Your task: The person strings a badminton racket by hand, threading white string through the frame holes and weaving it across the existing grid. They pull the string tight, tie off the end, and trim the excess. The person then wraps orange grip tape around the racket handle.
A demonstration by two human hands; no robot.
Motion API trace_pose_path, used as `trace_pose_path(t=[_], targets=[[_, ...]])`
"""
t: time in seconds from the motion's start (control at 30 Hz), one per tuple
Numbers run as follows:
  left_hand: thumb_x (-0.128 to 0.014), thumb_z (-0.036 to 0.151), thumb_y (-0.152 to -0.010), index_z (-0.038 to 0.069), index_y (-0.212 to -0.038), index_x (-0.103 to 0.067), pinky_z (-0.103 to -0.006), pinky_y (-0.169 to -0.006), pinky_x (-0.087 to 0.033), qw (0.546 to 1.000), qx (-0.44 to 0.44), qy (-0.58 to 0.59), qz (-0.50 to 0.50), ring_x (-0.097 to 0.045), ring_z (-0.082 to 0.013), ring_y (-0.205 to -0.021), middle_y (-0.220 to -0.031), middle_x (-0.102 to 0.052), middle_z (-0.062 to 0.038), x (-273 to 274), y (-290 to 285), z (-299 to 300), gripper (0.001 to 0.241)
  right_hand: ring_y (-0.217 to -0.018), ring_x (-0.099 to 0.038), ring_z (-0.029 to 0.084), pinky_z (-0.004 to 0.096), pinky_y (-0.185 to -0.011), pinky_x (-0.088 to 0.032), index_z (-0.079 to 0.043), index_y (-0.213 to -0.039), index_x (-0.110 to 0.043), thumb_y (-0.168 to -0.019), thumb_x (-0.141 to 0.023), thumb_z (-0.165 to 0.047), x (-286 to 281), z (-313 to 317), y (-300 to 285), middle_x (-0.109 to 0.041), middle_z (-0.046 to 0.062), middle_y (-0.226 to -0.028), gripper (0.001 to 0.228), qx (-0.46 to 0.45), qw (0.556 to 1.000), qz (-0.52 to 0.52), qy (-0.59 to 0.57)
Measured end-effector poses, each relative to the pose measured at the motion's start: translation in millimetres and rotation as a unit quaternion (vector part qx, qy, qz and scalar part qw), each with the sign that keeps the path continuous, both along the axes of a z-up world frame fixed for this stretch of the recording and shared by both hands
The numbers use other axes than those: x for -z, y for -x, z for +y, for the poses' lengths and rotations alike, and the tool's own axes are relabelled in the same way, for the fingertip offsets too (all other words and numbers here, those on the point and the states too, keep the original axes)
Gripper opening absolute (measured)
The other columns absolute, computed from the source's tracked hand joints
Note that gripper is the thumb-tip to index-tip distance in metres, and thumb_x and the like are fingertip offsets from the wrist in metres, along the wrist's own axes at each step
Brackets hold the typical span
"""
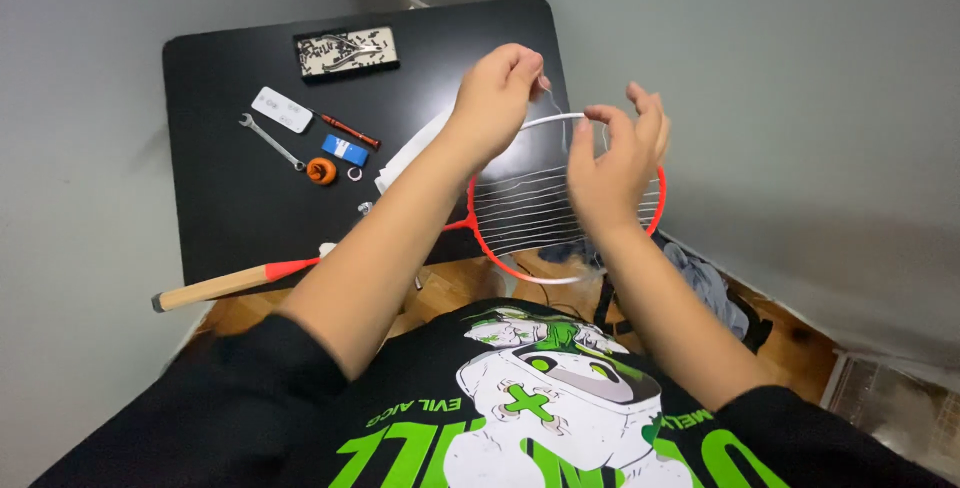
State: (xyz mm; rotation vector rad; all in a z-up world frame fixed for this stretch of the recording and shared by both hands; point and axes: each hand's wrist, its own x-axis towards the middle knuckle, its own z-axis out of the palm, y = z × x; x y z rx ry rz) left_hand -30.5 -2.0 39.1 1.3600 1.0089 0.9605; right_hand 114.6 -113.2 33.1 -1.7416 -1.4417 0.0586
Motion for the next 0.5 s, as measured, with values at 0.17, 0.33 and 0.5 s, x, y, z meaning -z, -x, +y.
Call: trace_pose_path(t=[0.17, 0.33, 0.5], targets=[[-0.052, 0.029, -0.108, 0.010, -0.101, -0.063, -0.0241, -0.070, -0.048, 0.963, 0.176, 0.127, -0.161, -0.059, -0.0062, -0.080, -0.088, -0.065, 0.005, -57, 48, -52, 0.023, -0.136, -0.048, 0.039, 0.049, -0.115, -0.036, -0.005, -0.128, -0.064, -0.095, -0.072, -0.022, -29, 4, 24, -0.054, 0.018, -0.144, 0.037, -0.141, 0.990, -0.008, 0.027], [-0.058, 0.023, -0.106, 0.009, -0.096, -0.060, -0.0245, -0.056, -0.039, 0.863, 0.384, 0.295, -0.144, -0.048, -0.0061, -0.061, -0.070, -0.052, 0.005, -117, 133, -98, 0.017, -0.121, -0.058, 0.034, 0.045, -0.107, -0.045, -0.010, -0.114, -0.069, -0.090, -0.072, -0.023, -37, -36, 62, -0.066, 0.010, -0.127, 0.028, -0.211, 0.971, 0.019, 0.114], [-0.059, 0.022, -0.111, 0.010, -0.095, -0.058, -0.0222, -0.059, -0.032, 0.767, 0.436, 0.218, -0.417, -0.040, -0.0018, -0.052, -0.063, -0.046, 0.009, -142, 200, -107, 0.019, -0.114, -0.057, 0.040, 0.051, -0.099, -0.042, -0.007, -0.094, -0.069, -0.086, -0.068, -0.014, -77, -70, 80, -0.067, 0.018, -0.120, 0.011, -0.141, 0.967, -0.198, -0.071]])
